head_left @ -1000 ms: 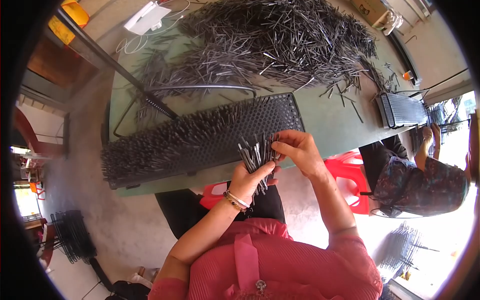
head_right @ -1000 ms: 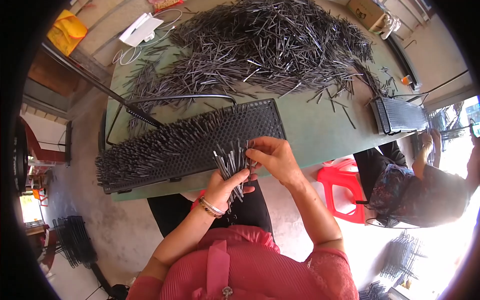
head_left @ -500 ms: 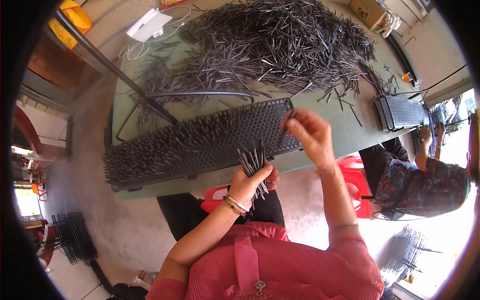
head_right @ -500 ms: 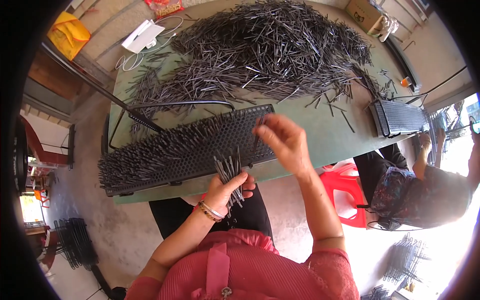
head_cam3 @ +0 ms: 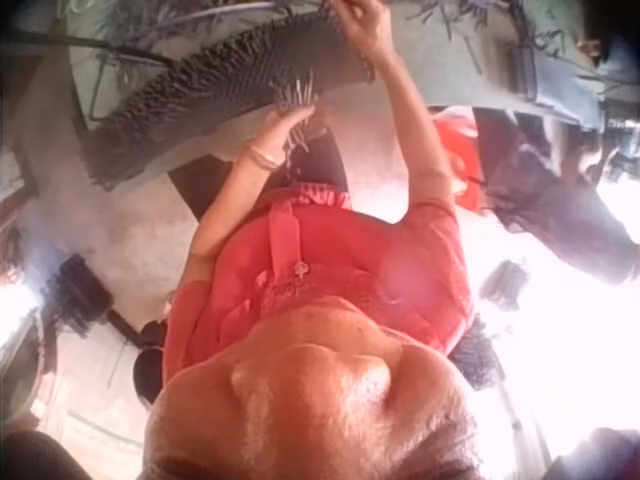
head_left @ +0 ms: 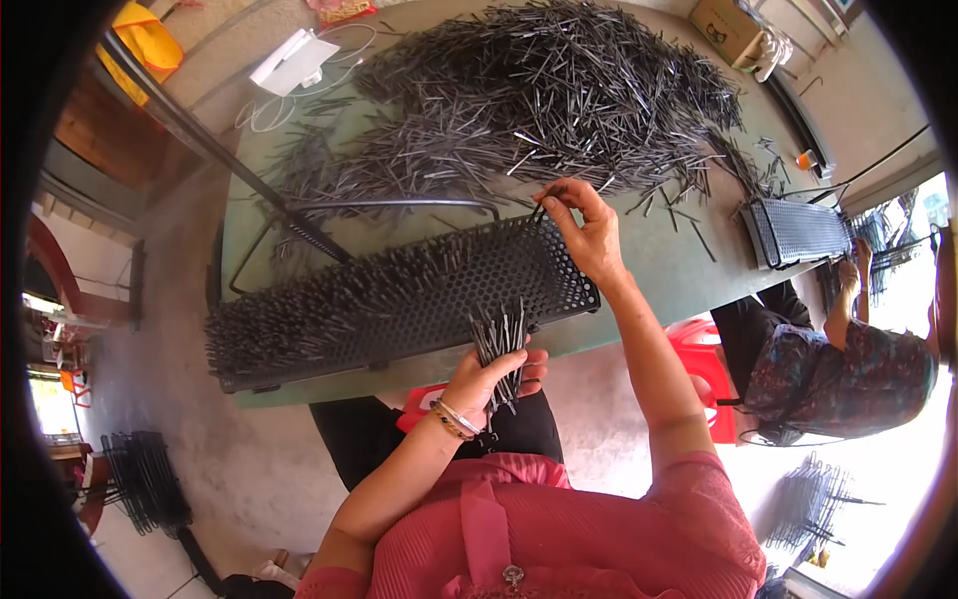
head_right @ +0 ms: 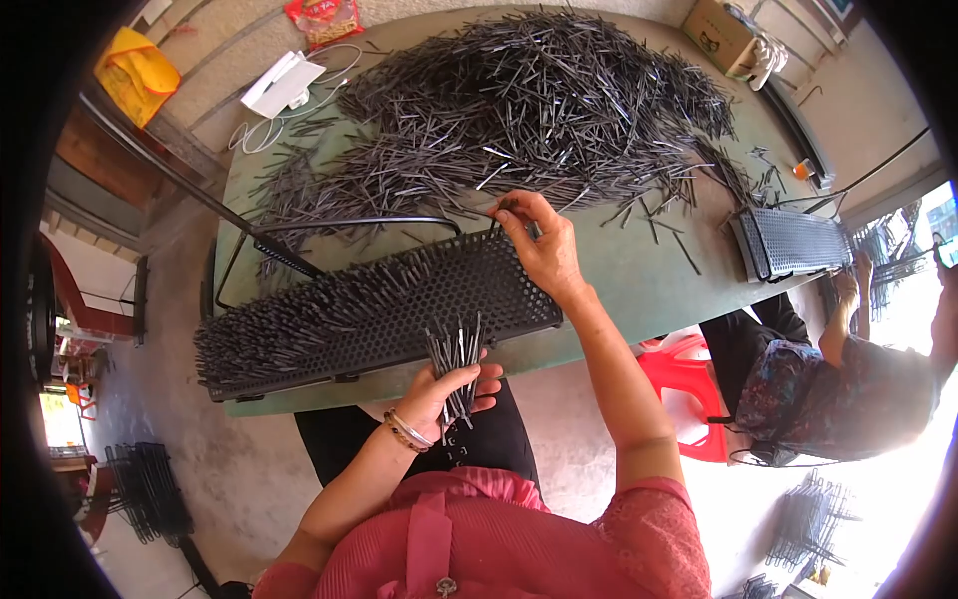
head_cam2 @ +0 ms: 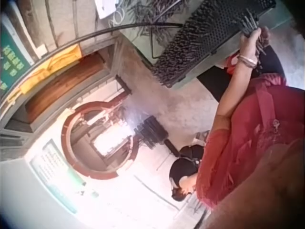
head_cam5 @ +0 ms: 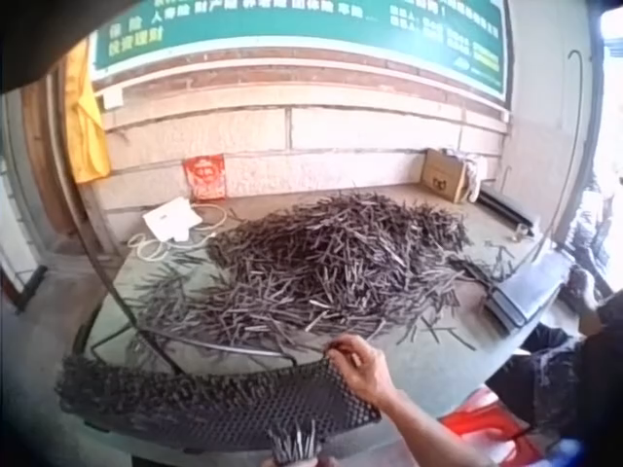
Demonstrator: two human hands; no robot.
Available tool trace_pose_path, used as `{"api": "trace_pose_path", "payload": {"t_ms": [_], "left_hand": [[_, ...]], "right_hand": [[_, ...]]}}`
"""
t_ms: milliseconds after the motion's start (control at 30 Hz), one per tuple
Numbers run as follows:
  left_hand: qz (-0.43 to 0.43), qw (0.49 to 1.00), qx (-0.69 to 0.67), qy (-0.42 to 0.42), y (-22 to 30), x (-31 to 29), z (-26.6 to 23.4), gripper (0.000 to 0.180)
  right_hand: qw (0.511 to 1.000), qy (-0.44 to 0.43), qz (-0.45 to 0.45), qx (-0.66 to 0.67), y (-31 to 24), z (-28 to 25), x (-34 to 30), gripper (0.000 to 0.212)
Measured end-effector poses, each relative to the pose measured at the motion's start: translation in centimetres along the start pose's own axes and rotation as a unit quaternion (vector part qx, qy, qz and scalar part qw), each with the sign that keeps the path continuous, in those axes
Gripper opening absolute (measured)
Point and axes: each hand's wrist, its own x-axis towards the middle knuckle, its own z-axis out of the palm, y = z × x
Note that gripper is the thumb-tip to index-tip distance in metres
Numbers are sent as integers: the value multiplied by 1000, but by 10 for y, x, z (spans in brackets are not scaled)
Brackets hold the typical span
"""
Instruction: Manually inserting thin bristles into a perforated frame to assemble a brush component.
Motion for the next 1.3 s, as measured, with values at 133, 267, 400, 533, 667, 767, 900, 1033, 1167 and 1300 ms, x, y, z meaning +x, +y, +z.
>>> {"api": "trace_pose_path", "payload": {"t_ms": [133, 267, 400, 533, 667, 767, 900, 1033, 1167, 1300], "left_hand": [[-8, 1000, -6, -4, 0, 1, -2, 30], [-18, 1000, 3, -11, 3, 0, -1, 29], [-18, 1000, 11, -19, 3, 0, -2, 28], [-21, 1000, 11, -20, 3, -1, -2, 28], [-14, 1000, 7, -22, 2, -1, -3, 26], [-15, 1000, 10, -25, 0, -1, -5, 27], [-21, 999, 11, -25, -1, -2, -6, 26], [-23, 999, 10, -28, 0, -2, -6, 26], [-11, 999, 17, -27, -1, -1, -6, 25], [13, 999, 16, -35, 1, 1, -6, 24]], "right_hand": [[1000, -17, 6, -20, 1, 0, 1, 13], [999, -31, -10, -23, 10, 0, -5, 13], [996, -27, -43, -77, 12, 1, -7, 16], [981, -45, -108, -153, 8, 1, -6, 21], [974, -23, -123, -188, 9, 2, -10, 22], [979, 1, -97, -179, 6, 4, -14, 20], [967, -10, -143, -212, 5, 4, -11, 18], [965, -27, -137, -222, 5, 2, -11, 17], [958, -45, -150, -240, 7, 0, -9, 16], [959, -7, -137, -246, -1, -8, -11, 15]]}}
